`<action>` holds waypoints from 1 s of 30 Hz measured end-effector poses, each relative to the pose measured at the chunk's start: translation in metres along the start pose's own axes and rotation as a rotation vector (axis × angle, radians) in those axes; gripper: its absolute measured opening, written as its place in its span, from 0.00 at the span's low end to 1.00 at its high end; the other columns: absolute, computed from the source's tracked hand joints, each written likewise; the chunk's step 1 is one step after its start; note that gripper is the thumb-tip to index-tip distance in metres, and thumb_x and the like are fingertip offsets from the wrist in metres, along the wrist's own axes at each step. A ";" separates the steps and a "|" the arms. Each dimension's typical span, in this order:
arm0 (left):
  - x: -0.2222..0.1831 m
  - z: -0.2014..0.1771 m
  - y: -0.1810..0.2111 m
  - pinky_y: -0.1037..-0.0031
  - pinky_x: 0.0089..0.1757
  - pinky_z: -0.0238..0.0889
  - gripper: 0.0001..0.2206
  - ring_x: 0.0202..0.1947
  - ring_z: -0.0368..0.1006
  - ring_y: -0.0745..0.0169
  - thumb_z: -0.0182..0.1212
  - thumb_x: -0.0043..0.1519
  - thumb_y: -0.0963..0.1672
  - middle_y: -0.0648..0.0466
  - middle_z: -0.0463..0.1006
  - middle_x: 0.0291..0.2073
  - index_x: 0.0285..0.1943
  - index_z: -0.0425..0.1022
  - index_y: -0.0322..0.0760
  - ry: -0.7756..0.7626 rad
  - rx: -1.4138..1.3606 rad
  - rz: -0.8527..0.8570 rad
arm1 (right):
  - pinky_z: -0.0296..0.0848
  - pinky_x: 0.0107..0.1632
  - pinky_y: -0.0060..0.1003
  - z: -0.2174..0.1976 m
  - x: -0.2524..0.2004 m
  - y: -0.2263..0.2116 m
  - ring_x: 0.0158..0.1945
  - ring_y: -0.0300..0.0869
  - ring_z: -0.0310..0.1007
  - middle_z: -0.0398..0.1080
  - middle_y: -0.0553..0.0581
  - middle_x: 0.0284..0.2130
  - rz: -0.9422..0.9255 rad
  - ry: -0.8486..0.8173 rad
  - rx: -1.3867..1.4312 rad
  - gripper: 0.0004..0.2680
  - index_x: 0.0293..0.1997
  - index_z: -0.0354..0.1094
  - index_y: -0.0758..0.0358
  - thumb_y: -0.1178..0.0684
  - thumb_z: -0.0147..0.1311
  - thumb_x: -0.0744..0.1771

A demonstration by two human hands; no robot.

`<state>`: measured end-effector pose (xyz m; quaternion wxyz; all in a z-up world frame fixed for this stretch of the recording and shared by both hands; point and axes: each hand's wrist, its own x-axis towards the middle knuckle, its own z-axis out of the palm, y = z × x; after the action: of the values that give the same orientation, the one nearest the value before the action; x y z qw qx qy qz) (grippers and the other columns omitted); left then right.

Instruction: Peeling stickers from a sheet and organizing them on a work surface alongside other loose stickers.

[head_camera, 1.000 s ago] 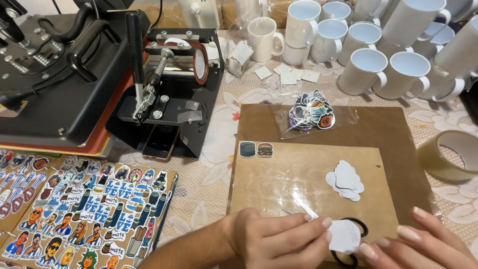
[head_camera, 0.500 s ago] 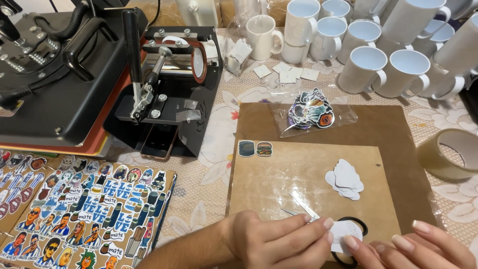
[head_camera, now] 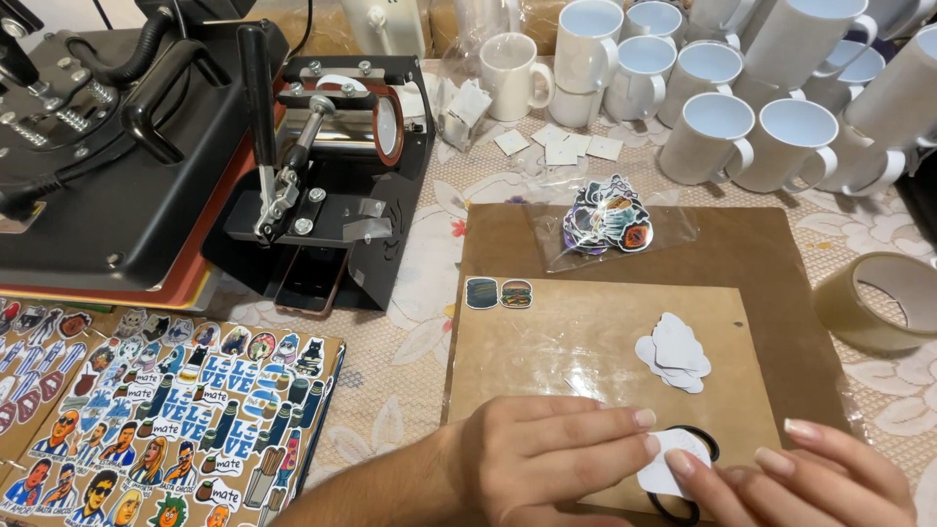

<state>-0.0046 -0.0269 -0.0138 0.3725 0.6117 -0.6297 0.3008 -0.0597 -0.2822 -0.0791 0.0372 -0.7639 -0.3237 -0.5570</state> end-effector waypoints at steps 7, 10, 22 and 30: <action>-0.009 0.021 -0.005 0.65 0.29 0.66 0.11 0.24 0.70 0.55 0.64 0.64 0.33 0.46 0.76 0.33 0.51 0.68 0.28 0.080 -0.013 -0.319 | 0.70 0.47 0.36 0.010 0.054 0.014 0.34 0.42 0.68 0.73 0.49 0.24 0.202 -0.124 0.259 0.09 0.35 0.79 0.60 0.48 0.70 0.60; -0.001 0.001 -0.003 0.76 0.51 0.71 0.33 0.41 0.77 0.61 0.58 0.68 0.36 0.55 0.80 0.41 0.79 0.41 0.32 -0.018 -0.193 -0.613 | 0.71 0.55 0.40 0.013 0.037 0.019 0.45 0.49 0.67 0.73 0.53 0.33 0.431 -0.202 0.377 0.22 0.46 0.76 0.61 0.41 0.72 0.54; 0.007 -0.019 -0.016 0.68 0.41 0.73 0.42 0.35 0.81 0.58 0.63 0.64 0.40 0.52 0.83 0.38 0.80 0.30 0.43 -0.205 -0.110 -0.861 | 0.59 0.26 0.27 0.053 0.072 0.015 0.21 0.31 0.60 0.73 0.43 0.21 0.754 -0.563 0.784 0.04 0.24 0.72 0.55 0.54 0.61 0.62; -0.039 -0.004 -0.057 0.49 0.48 0.73 0.41 0.48 0.77 0.29 0.60 0.58 0.36 0.31 0.77 0.49 0.78 0.36 0.28 0.021 0.035 -1.071 | 0.57 0.25 0.27 0.149 0.068 0.041 0.22 0.37 0.60 0.69 0.60 0.21 1.513 -1.013 1.032 0.06 0.33 0.76 0.73 0.58 0.59 0.64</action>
<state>0.0517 -0.0061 -0.0486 0.4702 0.8504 -0.2204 0.0851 0.0966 -0.2214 -0.0634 0.5575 -0.8027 0.0626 0.2025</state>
